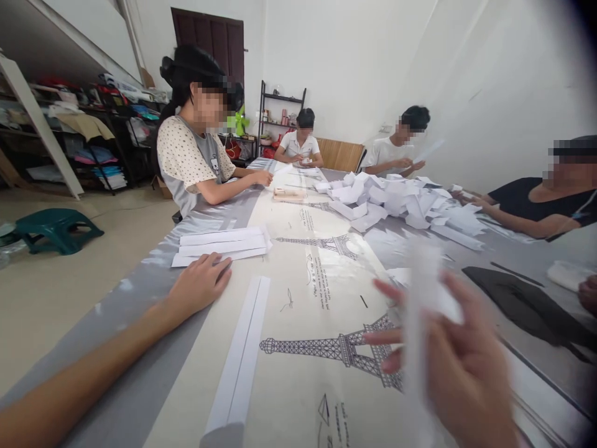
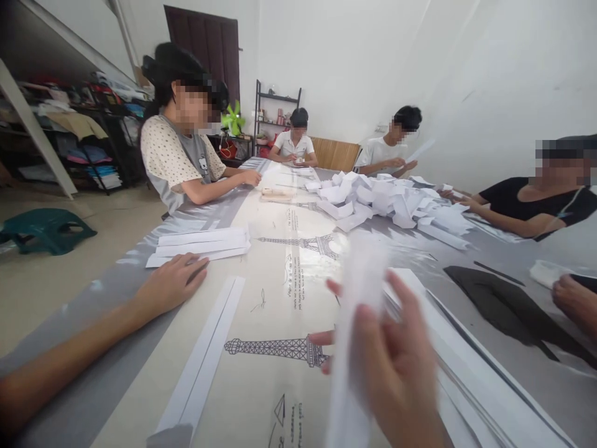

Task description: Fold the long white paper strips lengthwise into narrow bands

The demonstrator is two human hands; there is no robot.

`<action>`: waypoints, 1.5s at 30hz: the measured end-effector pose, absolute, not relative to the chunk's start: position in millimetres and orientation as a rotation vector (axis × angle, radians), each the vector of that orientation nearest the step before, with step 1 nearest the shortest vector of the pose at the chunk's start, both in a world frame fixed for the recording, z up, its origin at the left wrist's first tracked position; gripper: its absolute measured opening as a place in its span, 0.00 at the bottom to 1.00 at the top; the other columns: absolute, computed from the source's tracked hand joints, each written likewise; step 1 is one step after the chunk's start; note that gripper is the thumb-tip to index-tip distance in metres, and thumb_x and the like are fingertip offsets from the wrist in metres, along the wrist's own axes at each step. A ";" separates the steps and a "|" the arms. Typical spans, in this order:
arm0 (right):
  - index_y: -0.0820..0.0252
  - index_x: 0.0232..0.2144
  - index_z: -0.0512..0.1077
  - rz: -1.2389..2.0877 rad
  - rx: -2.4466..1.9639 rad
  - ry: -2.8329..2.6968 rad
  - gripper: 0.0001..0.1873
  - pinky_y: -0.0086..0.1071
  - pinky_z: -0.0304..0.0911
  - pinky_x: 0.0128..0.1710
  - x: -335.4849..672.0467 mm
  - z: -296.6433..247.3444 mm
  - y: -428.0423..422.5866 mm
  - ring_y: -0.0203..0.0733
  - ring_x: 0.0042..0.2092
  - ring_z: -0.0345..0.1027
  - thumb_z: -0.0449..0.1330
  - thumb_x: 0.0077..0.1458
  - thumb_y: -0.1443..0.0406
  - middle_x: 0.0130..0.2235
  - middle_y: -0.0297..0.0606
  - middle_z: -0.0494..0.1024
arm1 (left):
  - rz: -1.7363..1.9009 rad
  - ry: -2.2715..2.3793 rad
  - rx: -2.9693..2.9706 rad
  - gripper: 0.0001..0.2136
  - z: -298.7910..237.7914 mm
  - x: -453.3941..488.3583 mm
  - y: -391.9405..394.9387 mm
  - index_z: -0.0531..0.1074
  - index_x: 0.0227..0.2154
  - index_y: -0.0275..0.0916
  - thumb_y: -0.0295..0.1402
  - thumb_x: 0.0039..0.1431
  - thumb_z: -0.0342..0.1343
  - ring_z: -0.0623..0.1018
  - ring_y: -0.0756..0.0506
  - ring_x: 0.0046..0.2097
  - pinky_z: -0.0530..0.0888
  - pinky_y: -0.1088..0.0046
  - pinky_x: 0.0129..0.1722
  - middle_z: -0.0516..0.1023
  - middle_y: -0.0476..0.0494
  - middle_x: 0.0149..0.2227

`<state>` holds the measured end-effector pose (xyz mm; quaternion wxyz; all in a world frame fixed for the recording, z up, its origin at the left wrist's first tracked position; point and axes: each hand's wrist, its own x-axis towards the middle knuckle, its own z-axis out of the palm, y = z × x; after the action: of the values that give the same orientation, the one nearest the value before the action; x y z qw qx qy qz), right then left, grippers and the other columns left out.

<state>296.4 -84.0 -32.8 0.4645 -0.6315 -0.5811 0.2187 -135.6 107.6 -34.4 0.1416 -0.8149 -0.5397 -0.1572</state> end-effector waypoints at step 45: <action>0.51 0.60 0.71 1.559 -1.133 -1.548 0.29 0.46 0.69 0.54 196.5 8.0 -47.8 0.55 0.57 0.71 0.69 0.58 0.56 0.58 0.41 0.77 | -1.445 -2.424 -3.541 0.21 8.9 -45.3 10.0 0.69 0.20 0.36 0.46 0.63 0.56 0.64 0.55 0.14 0.55 0.77 0.16 0.72 0.49 0.17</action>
<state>196.5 -47.8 8.0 0.3285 -0.4327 -0.5916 0.5957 -45.3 10.0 8.9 -0.6390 -0.6015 -0.4118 -0.2454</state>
